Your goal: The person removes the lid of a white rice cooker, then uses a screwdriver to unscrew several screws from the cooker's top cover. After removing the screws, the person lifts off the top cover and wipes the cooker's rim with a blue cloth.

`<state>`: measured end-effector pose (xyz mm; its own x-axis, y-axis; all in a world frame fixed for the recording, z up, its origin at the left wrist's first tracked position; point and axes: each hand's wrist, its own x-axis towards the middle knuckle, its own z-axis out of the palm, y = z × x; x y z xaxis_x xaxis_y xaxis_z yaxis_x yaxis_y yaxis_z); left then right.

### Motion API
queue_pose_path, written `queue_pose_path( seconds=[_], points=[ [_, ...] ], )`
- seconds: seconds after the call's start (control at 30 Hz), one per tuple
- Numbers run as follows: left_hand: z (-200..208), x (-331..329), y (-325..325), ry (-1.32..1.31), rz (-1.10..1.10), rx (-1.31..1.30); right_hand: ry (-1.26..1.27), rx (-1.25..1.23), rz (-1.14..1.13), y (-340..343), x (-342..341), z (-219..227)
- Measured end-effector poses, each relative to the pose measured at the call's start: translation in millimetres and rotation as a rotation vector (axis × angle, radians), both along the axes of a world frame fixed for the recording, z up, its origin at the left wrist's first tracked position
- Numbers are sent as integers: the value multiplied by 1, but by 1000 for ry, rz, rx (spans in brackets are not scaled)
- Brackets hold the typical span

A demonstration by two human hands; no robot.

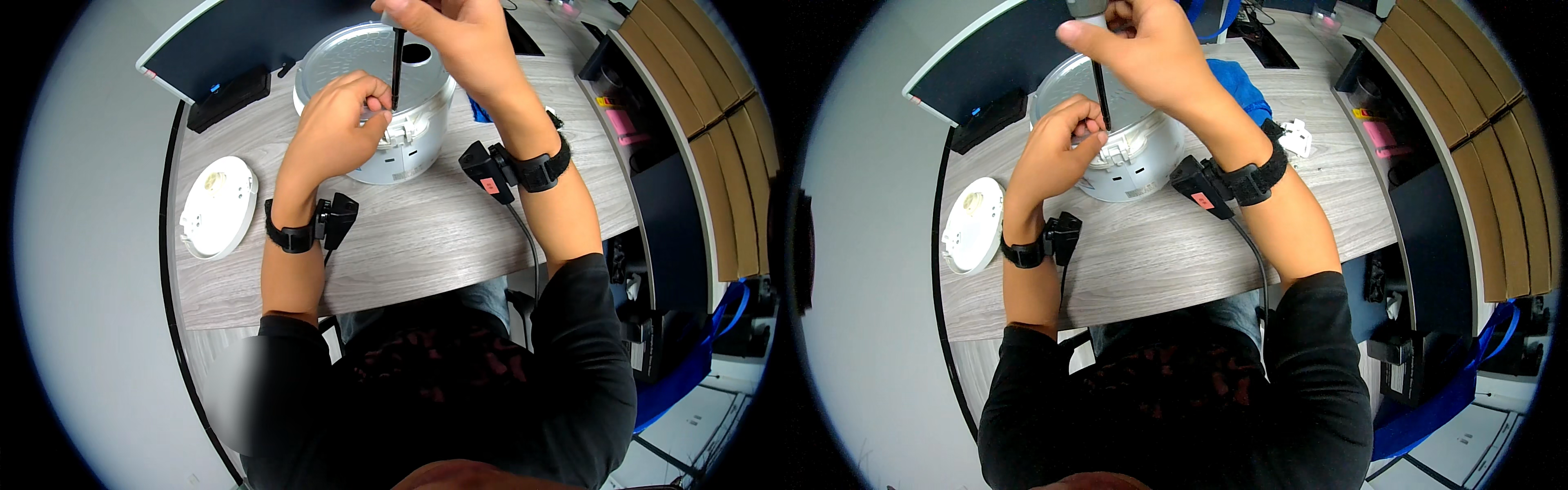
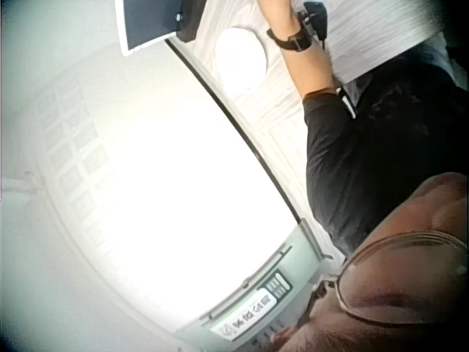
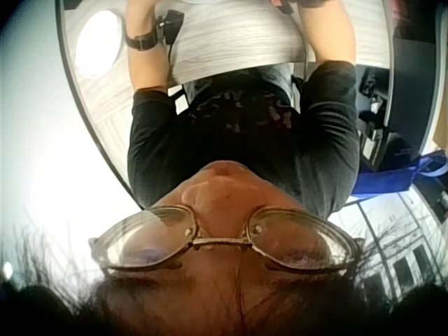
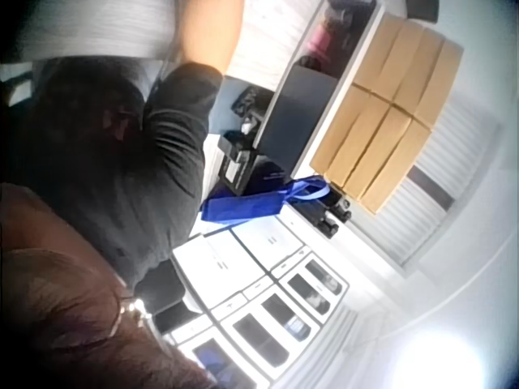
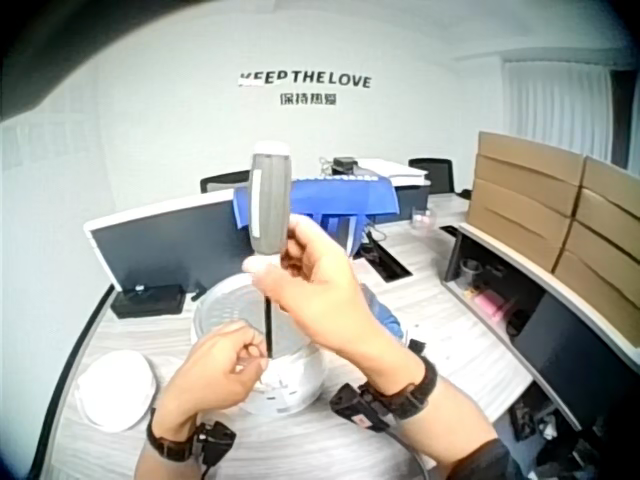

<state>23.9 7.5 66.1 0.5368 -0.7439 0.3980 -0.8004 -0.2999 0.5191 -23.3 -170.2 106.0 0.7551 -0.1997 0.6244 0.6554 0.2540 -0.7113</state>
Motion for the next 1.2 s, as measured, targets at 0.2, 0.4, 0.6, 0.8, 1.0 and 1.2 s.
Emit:
queue_pose_path(
  seconds=[0.2,0.4,0.6,0.8,1.0,1.2],
  points=[
    [-2,0,0,35,-16,-14,72,-324,-225,0,-1,-9],
    [-1,-1,0,17,-46,-40,-13,-193,-125,-8,5,-20],
    [-2,2,2,3,-70,-38,-33,-180,-113,-7,5,-21],
    [-2,10,6,-3,-165,-26,15,-98,-145,-5,-1,-18],
    [5,8,4,55,-153,-26,72,-63,-215,-9,-2,-19],
    [-6,8,3,3,-187,-178,42,-28,-276,-15,0,-19]
  ],
)
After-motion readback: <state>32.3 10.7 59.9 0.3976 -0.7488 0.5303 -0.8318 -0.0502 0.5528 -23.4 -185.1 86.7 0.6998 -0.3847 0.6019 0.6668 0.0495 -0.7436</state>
